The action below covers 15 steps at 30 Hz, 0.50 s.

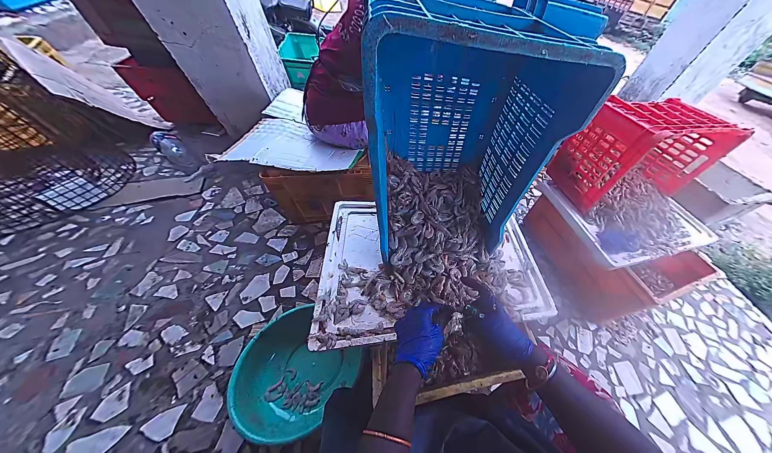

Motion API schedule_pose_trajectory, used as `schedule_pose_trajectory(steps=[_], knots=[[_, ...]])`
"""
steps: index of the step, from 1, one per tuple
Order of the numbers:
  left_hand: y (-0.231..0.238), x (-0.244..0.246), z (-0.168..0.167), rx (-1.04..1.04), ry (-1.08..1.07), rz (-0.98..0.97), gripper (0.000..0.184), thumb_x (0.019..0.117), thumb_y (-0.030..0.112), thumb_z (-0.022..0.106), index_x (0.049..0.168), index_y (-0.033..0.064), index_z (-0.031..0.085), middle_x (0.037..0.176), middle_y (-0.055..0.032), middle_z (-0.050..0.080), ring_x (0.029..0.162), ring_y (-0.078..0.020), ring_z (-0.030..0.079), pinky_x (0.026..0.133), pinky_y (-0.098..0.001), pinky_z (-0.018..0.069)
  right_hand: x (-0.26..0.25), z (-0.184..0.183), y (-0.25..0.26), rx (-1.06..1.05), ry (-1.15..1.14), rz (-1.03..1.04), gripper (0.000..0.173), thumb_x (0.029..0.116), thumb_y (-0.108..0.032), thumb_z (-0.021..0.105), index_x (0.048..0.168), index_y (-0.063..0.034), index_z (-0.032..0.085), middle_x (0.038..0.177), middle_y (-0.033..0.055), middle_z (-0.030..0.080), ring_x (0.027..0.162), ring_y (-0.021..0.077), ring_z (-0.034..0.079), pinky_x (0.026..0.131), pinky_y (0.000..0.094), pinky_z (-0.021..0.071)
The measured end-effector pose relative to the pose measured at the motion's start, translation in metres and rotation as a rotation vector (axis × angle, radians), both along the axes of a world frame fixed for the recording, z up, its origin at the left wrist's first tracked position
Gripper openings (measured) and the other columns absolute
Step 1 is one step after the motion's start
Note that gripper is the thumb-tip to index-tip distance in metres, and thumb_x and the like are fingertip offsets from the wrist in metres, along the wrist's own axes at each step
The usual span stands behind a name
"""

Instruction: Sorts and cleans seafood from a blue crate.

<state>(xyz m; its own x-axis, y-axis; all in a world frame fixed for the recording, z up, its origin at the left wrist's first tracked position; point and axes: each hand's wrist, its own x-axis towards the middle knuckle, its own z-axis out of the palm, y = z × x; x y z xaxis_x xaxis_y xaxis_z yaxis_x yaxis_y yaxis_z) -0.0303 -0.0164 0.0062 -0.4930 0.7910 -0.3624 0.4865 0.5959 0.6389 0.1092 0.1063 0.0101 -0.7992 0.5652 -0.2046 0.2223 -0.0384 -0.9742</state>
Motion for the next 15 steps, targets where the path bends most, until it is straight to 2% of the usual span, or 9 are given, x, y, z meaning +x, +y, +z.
schedule_pose_trajectory(steps=[5,7,8,9,10,11,13,15], knots=[[-0.001,-0.005,-0.005,0.078,-0.085,0.116,0.044,0.096,0.008,0.054,0.129,0.0321,0.07,0.132,-0.0004,0.069,0.126,-0.0251,0.062,0.106,-0.057,0.0441,0.001,-0.005,0.004,0.016,0.002,0.03,0.062,0.0988,-0.006,0.055,0.157,-0.0106,0.035,0.084,0.0074,0.066,0.064,0.0156,0.063,0.063,0.0347,0.0572],[-0.003,-0.007,-0.015,0.239,-0.227,0.259,0.042,0.0972,0.002,0.052,0.128,0.0234,0.071,0.131,-0.0021,0.069,0.125,-0.0193,0.062,0.108,-0.0482,0.0476,0.002,-0.003,0.002,0.006,0.019,0.03,0.061,0.0991,-0.007,0.055,0.157,-0.0101,0.036,0.089,0.009,0.067,0.065,0.0161,0.063,0.062,0.0346,0.0575],[-0.004,-0.007,-0.018,0.37,-0.358,0.348,0.037,0.0986,-0.002,0.051,0.126,0.0152,0.07,0.128,-0.0046,0.069,0.12,-0.0159,0.063,0.105,-0.0406,0.0502,0.002,-0.002,0.002,-0.002,0.008,0.031,0.059,0.1001,-0.008,0.054,0.156,-0.0103,0.037,0.093,0.0095,0.068,0.067,0.0163,0.064,0.064,0.0344,0.0578],[-0.002,-0.008,-0.019,0.488,-0.498,0.439,0.033,0.0991,-0.004,0.052,0.124,0.0089,0.069,0.124,-0.0071,0.069,0.112,-0.0145,0.066,0.096,-0.035,0.0557,0.003,-0.002,0.004,-0.014,-0.009,0.04,0.055,0.1013,-0.009,0.053,0.155,-0.0103,0.04,0.097,0.0095,0.068,0.071,0.0161,0.064,0.066,0.0341,0.0574],[-0.002,-0.009,-0.017,0.576,-0.626,0.516,0.029,0.0994,-0.006,0.054,0.123,0.0043,0.068,0.121,-0.0094,0.07,0.103,-0.0151,0.069,0.087,-0.0326,0.0591,0.003,-0.004,0.005,-0.029,-0.032,0.062,0.05,0.1024,-0.01,0.051,0.152,-0.0096,0.044,0.102,0.0096,0.068,0.076,0.0164,0.066,0.07,0.0341,0.0584],[-0.002,-0.009,-0.016,0.627,-0.717,0.559,0.028,0.0992,-0.007,0.054,0.123,0.0016,0.067,0.118,-0.011,0.07,0.098,-0.0164,0.07,0.082,-0.0323,0.0604,0.003,-0.005,0.006,-0.034,-0.068,0.078,0.044,0.1032,-0.011,0.052,0.147,-0.0085,0.05,0.109,0.0104,0.07,0.083,0.0175,0.069,0.075,0.0349,0.0602],[-0.003,-0.009,-0.015,0.685,-0.829,0.562,0.026,0.0995,-0.007,0.056,0.123,-0.0014,0.066,0.115,-0.0127,0.071,0.095,-0.0185,0.071,0.08,-0.0323,0.0613,0.001,-0.01,0.006,-0.001,-0.12,0.084,0.036,0.1012,-0.008,0.053,0.137,-0.0068,0.059,0.114,0.0086,0.07,0.087,0.0148,0.069,0.077,0.0327,0.0586],[-0.003,-0.006,-0.016,0.72,-0.847,0.524,0.028,0.0979,-0.008,0.057,0.124,-0.0027,0.065,0.114,-0.0132,0.071,0.096,-0.0191,0.071,0.082,-0.0326,0.0617,-0.002,-0.007,0.006,0.047,-0.179,0.128,0.036,0.1028,-0.011,0.053,0.138,-0.009,0.06,0.117,0.0063,0.068,0.086,0.0115,0.066,0.077,0.0303,0.0568]])
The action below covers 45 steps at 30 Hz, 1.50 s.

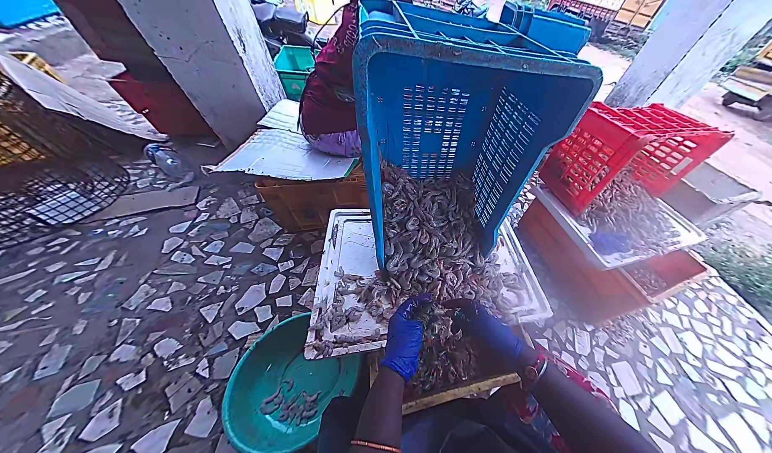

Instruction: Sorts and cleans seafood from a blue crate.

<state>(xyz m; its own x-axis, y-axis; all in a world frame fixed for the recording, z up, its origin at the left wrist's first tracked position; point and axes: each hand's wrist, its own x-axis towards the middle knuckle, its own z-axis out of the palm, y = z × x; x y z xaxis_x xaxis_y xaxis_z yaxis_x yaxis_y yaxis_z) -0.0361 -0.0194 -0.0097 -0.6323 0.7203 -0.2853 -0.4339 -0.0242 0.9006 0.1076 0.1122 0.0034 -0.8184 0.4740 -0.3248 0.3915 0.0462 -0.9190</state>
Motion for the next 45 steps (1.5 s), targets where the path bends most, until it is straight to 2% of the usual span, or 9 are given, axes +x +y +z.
schedule_pose_trajectory(steps=[4,10,19,26,31,36,41,43,45], knots=[[0.001,0.003,-0.003,0.028,0.105,-0.044,0.028,0.0959,-0.008,0.06,0.123,-0.0035,0.065,0.114,-0.0119,0.072,0.099,-0.0168,0.071,0.087,-0.0318,0.0609,-0.006,0.021,-0.003,0.117,-0.178,0.161,0.038,0.101,-0.02,0.059,0.137,-0.0072,0.061,0.119,0.0107,0.069,0.1,0.0164,0.067,0.091,0.0384,0.0559],[0.0,0.004,-0.002,0.019,0.123,-0.043,0.033,0.0936,-0.007,0.063,0.126,-0.0015,0.065,0.116,-0.0103,0.072,0.103,-0.0131,0.07,0.092,-0.0297,0.0588,-0.013,0.02,-0.001,0.441,-0.29,0.244,0.036,0.1043,-0.04,0.053,0.116,-0.0101,0.069,0.101,0.0101,0.071,0.093,0.0235,0.067,0.088,0.0496,0.0531],[-0.001,0.011,0.008,-0.361,0.632,-0.268,0.064,0.087,-0.007,0.06,0.146,0.0183,0.056,0.127,-0.0058,0.07,0.112,-0.0174,0.069,0.101,-0.0397,0.0546,-0.006,0.026,-0.001,0.717,-0.334,0.328,0.032,0.1036,-0.034,0.053,0.119,-0.012,0.071,0.112,0.0116,0.073,0.108,0.0286,0.069,0.094,0.0542,0.0529],[-0.003,0.008,0.01,-0.386,0.452,-0.445,0.037,0.0926,0.005,0.064,0.126,0.019,0.071,0.124,-0.0001,0.072,0.117,-0.0103,0.066,0.105,-0.0384,0.0514,-0.005,0.042,0.004,0.941,-0.425,0.539,0.031,0.1032,-0.031,0.051,0.119,-0.0118,0.071,0.107,0.0159,0.074,0.104,0.0375,0.07,0.086,0.0626,0.0529],[-0.001,0.011,0.012,-0.389,0.396,-0.331,0.026,0.0895,0.003,0.066,0.111,0.0133,0.075,0.108,-0.0037,0.074,0.103,-0.0138,0.068,0.095,-0.0407,0.0543,-0.002,0.038,0.002,1.033,-0.298,0.549,0.023,0.1004,-0.026,0.055,0.108,-0.0134,0.073,0.099,0.0129,0.075,0.097,0.0346,0.072,0.082,0.06,0.055],[0.0,0.017,0.008,-0.116,0.073,-0.021,0.027,0.1012,-0.005,0.046,0.122,-0.0067,0.063,0.113,-0.0136,0.069,0.1,-0.0109,0.066,0.091,-0.029,0.0556,0.005,0.03,-0.003,0.86,-0.167,0.158,0.028,0.0976,-0.022,0.058,0.119,-0.015,0.074,0.11,0.0085,0.076,0.104,0.0258,0.072,0.091,0.0522,0.0559],[-0.014,-0.009,0.005,0.042,-0.096,0.327,0.028,0.109,0.007,0.035,0.125,-0.0039,0.055,0.101,-0.0076,0.065,0.083,-0.0114,0.064,0.075,-0.0309,0.057,0.014,0.026,-0.007,0.502,-0.159,0.089,0.029,0.0979,-0.024,0.06,0.124,-0.0175,0.071,0.11,0.004,0.074,0.101,0.0165,0.069,0.092,0.0437,0.0556],[-0.034,-0.026,0.016,-0.136,0.085,0.418,0.025,0.1049,0.0,0.041,0.117,-0.0039,0.061,0.095,-0.0069,0.066,0.076,-0.0101,0.064,0.069,-0.028,0.0562,0.016,0.023,-0.007,0.473,-0.32,0.185,0.036,0.1011,-0.032,0.06,0.136,-0.0241,0.066,0.117,0.0043,0.074,0.106,0.0203,0.07,0.097,0.0499,0.0546],[-0.069,-0.046,0.029,-0.62,0.463,0.347,0.025,0.0962,0.001,0.056,0.115,0.0069,0.072,0.108,-0.0084,0.072,0.097,-0.017,0.068,0.085,-0.0392,0.055,0.02,0.015,-0.004,0.408,-0.332,0.204,0.042,0.1015,-0.03,0.059,0.143,-0.0247,0.06,0.118,0.0054,0.073,0.105,0.0202,0.071,0.097,0.0482,0.0558]])
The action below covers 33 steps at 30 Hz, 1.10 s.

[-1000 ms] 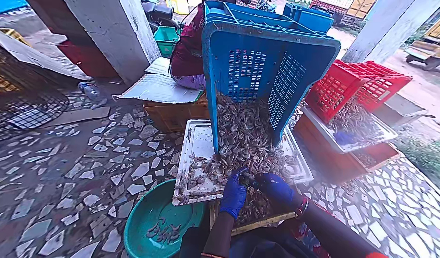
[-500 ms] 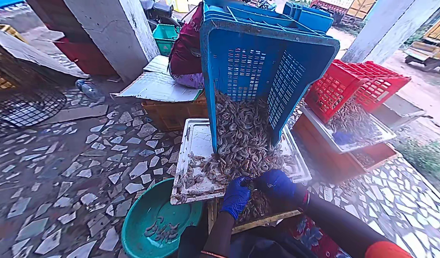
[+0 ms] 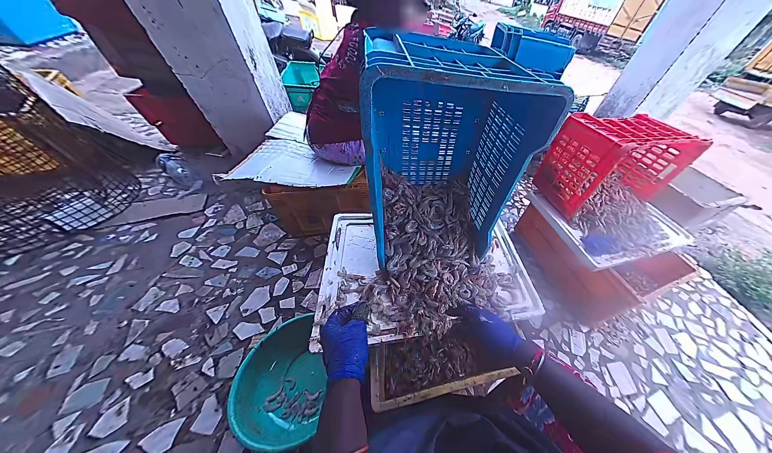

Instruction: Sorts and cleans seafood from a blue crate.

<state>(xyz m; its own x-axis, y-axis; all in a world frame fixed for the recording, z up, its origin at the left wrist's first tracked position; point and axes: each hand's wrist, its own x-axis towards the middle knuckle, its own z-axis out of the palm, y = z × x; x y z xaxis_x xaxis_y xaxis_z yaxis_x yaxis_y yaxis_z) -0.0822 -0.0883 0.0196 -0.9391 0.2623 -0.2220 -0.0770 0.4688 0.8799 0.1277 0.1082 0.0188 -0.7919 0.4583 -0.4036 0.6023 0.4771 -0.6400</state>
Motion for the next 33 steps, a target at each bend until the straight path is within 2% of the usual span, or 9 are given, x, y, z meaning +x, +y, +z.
schedule_pose_trajectory(steps=[2,5,10,13,16,19,24,30,33], knots=[[-0.038,-0.017,-0.009,-0.548,0.143,-0.01,0.038,0.0928,0.02,0.065,0.13,0.0234,0.07,0.132,-0.0107,0.068,0.125,-0.0331,0.061,0.101,-0.0642,0.0441,0.005,-0.003,0.003,-0.058,0.048,-0.013,0.042,0.1035,-0.023,0.055,0.145,-0.0206,0.058,0.118,0.0069,0.072,0.103,0.0186,0.07,0.096,0.0438,0.056],[-0.078,-0.042,-0.057,-0.841,0.201,0.109,0.067,0.0913,0.036,0.062,0.154,0.0174,0.046,0.158,-0.0171,0.045,0.144,-0.0408,0.043,0.11,-0.0725,0.0323,0.012,-0.005,0.004,-0.108,0.141,-0.084,0.036,0.1036,-0.023,0.056,0.139,-0.0166,0.063,0.116,0.0024,0.074,0.102,0.0122,0.07,0.096,0.0365,0.0563],[-0.062,-0.024,-0.035,-0.396,0.101,0.029,0.066,0.098,0.018,0.062,0.159,0.012,0.038,0.152,-0.0221,0.05,0.14,-0.0401,0.048,0.112,-0.0623,0.0394,0.013,0.004,-0.01,-0.255,0.286,-0.269,0.026,0.1001,-0.019,0.061,0.124,-0.0138,0.07,0.109,0.0012,0.075,0.094,0.0124,0.071,0.087,0.0356,0.0586],[-0.032,0.004,-0.03,0.057,0.08,-0.153,0.054,0.0975,0.004,0.06,0.15,0.0078,0.051,0.149,-0.0165,0.055,0.14,-0.0285,0.051,0.118,-0.0468,0.0391,0.013,0.018,-0.025,-0.36,0.318,-0.348,0.028,0.1057,-0.024,0.054,0.128,-0.0087,0.064,0.103,0.0046,0.075,0.086,0.0146,0.071,0.078,0.0337,0.0587],[-0.004,0.042,-0.013,0.418,-0.063,-0.465,0.043,0.0943,-0.009,0.056,0.137,-0.0002,0.061,0.135,-0.0129,0.066,0.124,-0.014,0.063,0.108,-0.0307,0.0495,0.012,0.029,-0.034,-0.238,0.284,-0.293,0.032,0.1055,-0.03,0.053,0.126,-0.0084,0.065,0.103,0.0058,0.073,0.087,0.0158,0.069,0.079,0.0362,0.0576],[0.006,0.068,0.005,0.344,-0.105,-0.725,0.044,0.0948,-0.001,0.061,0.138,0.0064,0.063,0.136,-0.0094,0.066,0.128,-0.0142,0.06,0.113,-0.0346,0.046,0.003,0.031,-0.042,-0.032,0.193,-0.163,0.037,0.1034,-0.039,0.056,0.125,-0.0113,0.067,0.107,0.0064,0.072,0.094,0.017,0.069,0.087,0.042,0.0574],[0.021,0.073,0.016,0.045,-0.111,-0.784,0.039,0.0907,0.012,0.065,0.13,0.0137,0.067,0.129,-0.0129,0.068,0.122,-0.0272,0.064,0.104,-0.0529,0.0505,0.0,0.014,-0.041,0.227,0.097,-0.043,0.037,0.1031,-0.036,0.056,0.128,-0.0113,0.067,0.118,0.0101,0.071,0.107,0.0213,0.069,0.098,0.0461,0.0547],[0.05,0.078,0.012,-0.049,-0.144,-0.818,0.033,0.0874,0.019,0.069,0.119,0.0104,0.07,0.118,-0.014,0.071,0.114,-0.029,0.067,0.097,-0.0547,0.0533,0.009,0.019,-0.031,0.422,-0.028,0.11,0.033,0.1028,-0.029,0.055,0.126,-0.012,0.07,0.117,0.0135,0.073,0.111,0.0304,0.069,0.098,0.0563,0.0529],[0.058,0.075,0.006,-0.019,-0.188,-0.795,0.03,0.0855,0.019,0.071,0.114,0.0095,0.072,0.113,-0.0137,0.072,0.109,-0.0278,0.068,0.095,-0.053,0.054,0.01,0.012,-0.021,0.38,0.061,0.143,0.031,0.1014,-0.025,0.057,0.126,-0.012,0.07,0.117,0.0117,0.073,0.11,0.0264,0.069,0.099,0.0504,0.0532]])
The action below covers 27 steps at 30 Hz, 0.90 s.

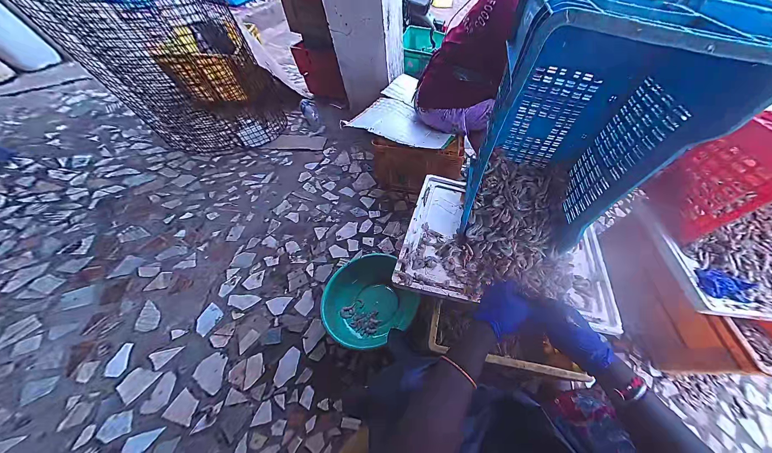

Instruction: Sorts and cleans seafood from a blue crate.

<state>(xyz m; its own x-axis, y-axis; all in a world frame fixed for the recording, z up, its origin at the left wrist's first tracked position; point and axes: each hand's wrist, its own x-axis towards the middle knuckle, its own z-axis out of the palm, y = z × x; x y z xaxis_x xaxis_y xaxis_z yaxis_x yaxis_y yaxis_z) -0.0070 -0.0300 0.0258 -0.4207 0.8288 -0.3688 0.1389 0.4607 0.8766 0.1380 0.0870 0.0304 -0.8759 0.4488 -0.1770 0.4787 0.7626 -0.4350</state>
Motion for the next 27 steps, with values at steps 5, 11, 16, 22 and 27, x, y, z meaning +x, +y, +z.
schedule_pose_trajectory(steps=[5,11,16,22,27], knots=[[-0.011,-0.011,-0.003,0.095,-0.095,0.119,0.026,0.0854,0.003,0.068,0.111,0.0044,0.073,0.111,-0.0119,0.072,0.106,-0.0212,0.067,0.095,-0.0439,0.0533,-0.011,-0.003,0.004,-0.178,0.086,0.02,0.031,0.1006,-0.027,0.06,0.124,-0.0099,0.071,0.117,0.0101,0.073,0.11,0.0205,0.069,0.101,0.0446,0.0532],[-0.051,-0.039,-0.009,0.331,-0.175,0.333,0.021,0.0904,-0.008,0.064,0.106,0.0015,0.074,0.103,-0.0054,0.076,0.097,-0.008,0.07,0.092,-0.0281,0.057,-0.022,0.0,0.008,-0.546,0.325,-0.096,0.024,0.1006,-0.021,0.058,0.117,-0.0059,0.069,0.1,0.0008,0.072,0.088,0.0064,0.068,0.084,0.0275,0.0581],[-0.115,-0.098,-0.006,-0.448,0.291,0.417,0.038,0.0939,0.008,0.06,0.126,0.0251,0.072,0.13,-0.0058,0.069,0.124,-0.0277,0.064,0.102,-0.0564,0.0504,-0.026,-0.001,0.021,-0.521,0.079,-0.125,0.029,0.1003,-0.025,0.061,0.125,-0.0092,0.067,0.108,0.0025,0.071,0.096,0.0108,0.068,0.089,0.0332,0.0567],[-0.127,-0.119,-0.033,-0.724,0.481,0.413,0.049,0.0949,0.027,0.062,0.143,0.0288,0.06,0.156,-0.0094,0.049,0.145,-0.0376,0.043,0.108,-0.0689,0.0376,-0.109,-0.029,0.012,-0.133,-0.048,-0.014,0.032,0.1004,-0.03,0.058,0.129,-0.0216,0.069,0.129,0.0024,0.069,0.121,0.0167,0.064,0.106,0.0431,0.0504],[-0.083,-0.108,-0.015,-0.574,0.596,0.472,0.05,0.0938,0.035,0.065,0.143,0.0341,0.06,0.158,-0.0043,0.047,0.145,-0.0357,0.042,0.11,-0.0665,0.0331,-0.243,-0.046,-0.02,0.018,-0.121,0.249,0.043,0.1007,-0.01,0.048,0.142,-0.0148,0.058,0.145,0.0121,0.058,0.133,0.0309,0.057,0.108,0.0545,0.0472]])
